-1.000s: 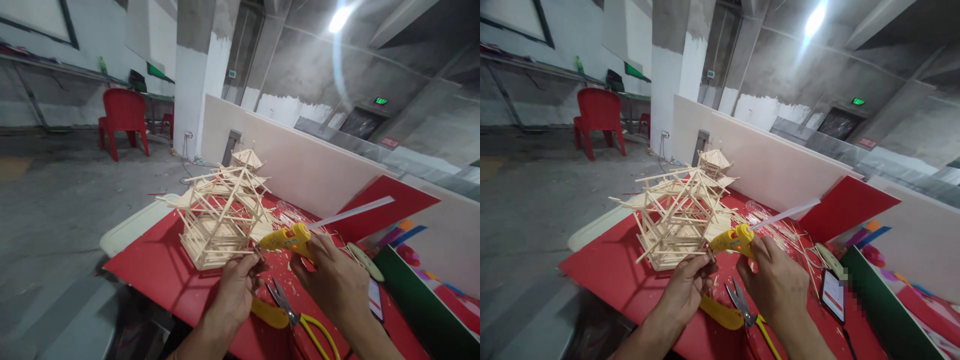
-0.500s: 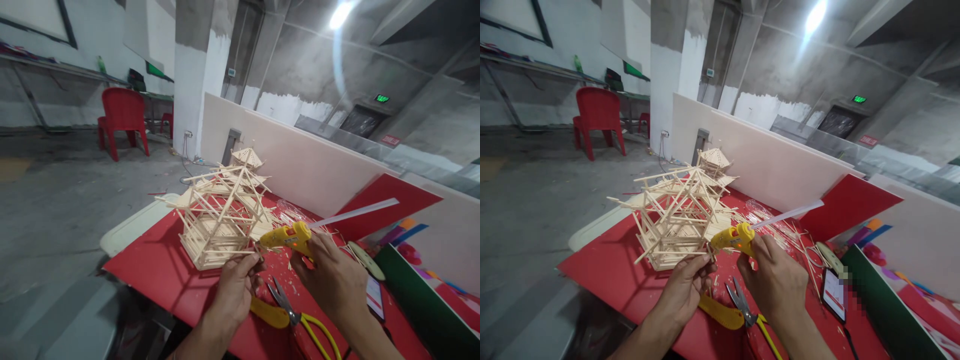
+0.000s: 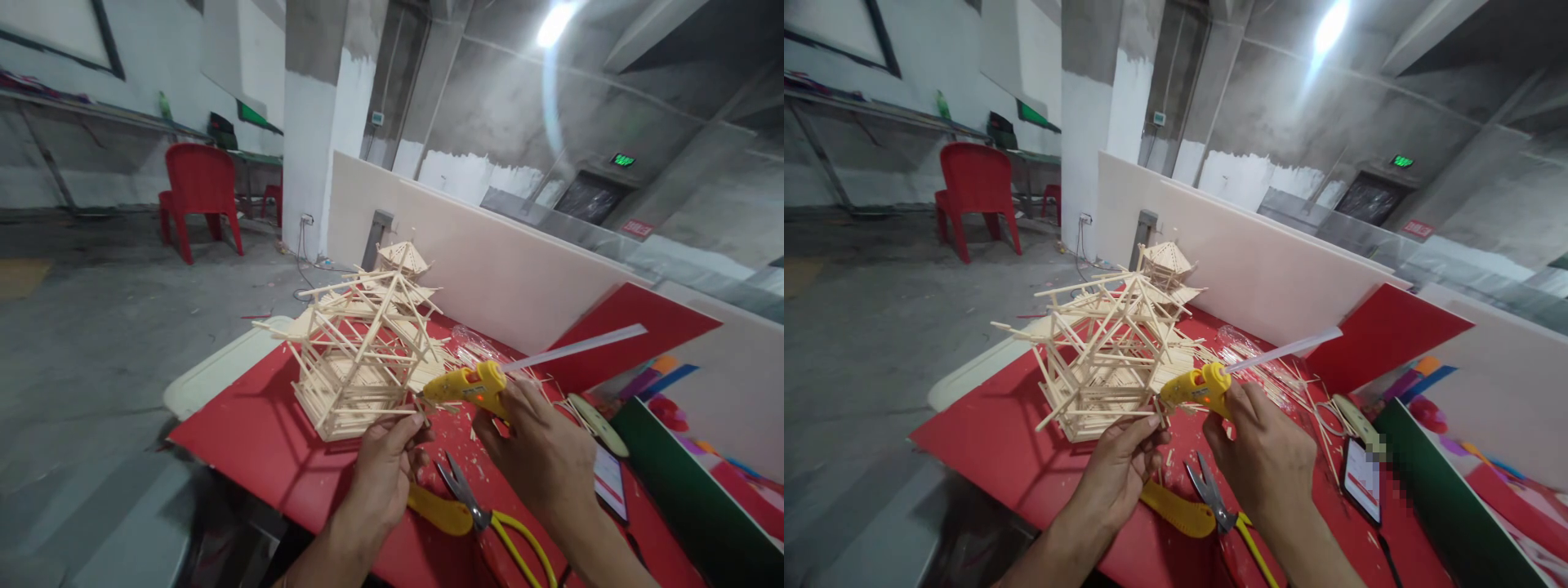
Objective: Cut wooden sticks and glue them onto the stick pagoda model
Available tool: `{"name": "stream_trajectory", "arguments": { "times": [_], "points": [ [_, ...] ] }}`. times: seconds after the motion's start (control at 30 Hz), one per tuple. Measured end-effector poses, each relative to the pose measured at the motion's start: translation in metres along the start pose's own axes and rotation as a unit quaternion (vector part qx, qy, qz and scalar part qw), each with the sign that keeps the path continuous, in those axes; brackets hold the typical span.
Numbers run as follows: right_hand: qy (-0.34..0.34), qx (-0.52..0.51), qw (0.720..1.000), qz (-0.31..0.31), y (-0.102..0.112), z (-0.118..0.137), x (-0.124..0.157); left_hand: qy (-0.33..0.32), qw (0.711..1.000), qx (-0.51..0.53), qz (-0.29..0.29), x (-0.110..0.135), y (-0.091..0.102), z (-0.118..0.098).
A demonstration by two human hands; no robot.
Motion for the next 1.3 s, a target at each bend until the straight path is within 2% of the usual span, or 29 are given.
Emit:
{"name": "stream_trajectory", "arguments": {
  "times": [0.1, 0.3, 0.5, 0.83, 1.3],
  "points": [
    [0.011, -0.003, 1.0, -0.01, 0.0004, 0.0001, 0.0008, -0.002, 1.0, -0.002, 0.002, 0.0007, -0.0007, -0.0006],
    [-0.012, -0.006, 1.0, -0.001, 0.0005, 0.0013, -0.0022, -0.005, 1.0, -0.009, -0.003, -0.0001, -0.0002, -0.0019],
    [0.012, -0.013, 1.0, -0.014, 0.0018, 0.0001, -0.0014, -0.009, 1.0, -0.008, 0.003, 0.0009, -0.0013, -0.0015],
    [0.008, -0.007, 1.0, -0.018, 0.0014, -0.0003, -0.0002, -0.014, 1.0, -0.016, 0.007, 0.0007, -0.0005, -0.0016],
    [0.006, -0.027, 1.0, -0.008, 0.0015, -0.0014, 0.0021, -0.015, 1.0, -0.014, 0.011, -0.0006, 0.0009, -0.0004]
  ]
}}
Point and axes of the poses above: each hand's wrist, its own x-axis away from the middle knuckle, its own y-axis out of the back of the hand, z = x × y, the point moved 3 cm from there along -x, towards the middle knuckle, and after that the axes turned 12 degrees about y, right-handed, at the moved point
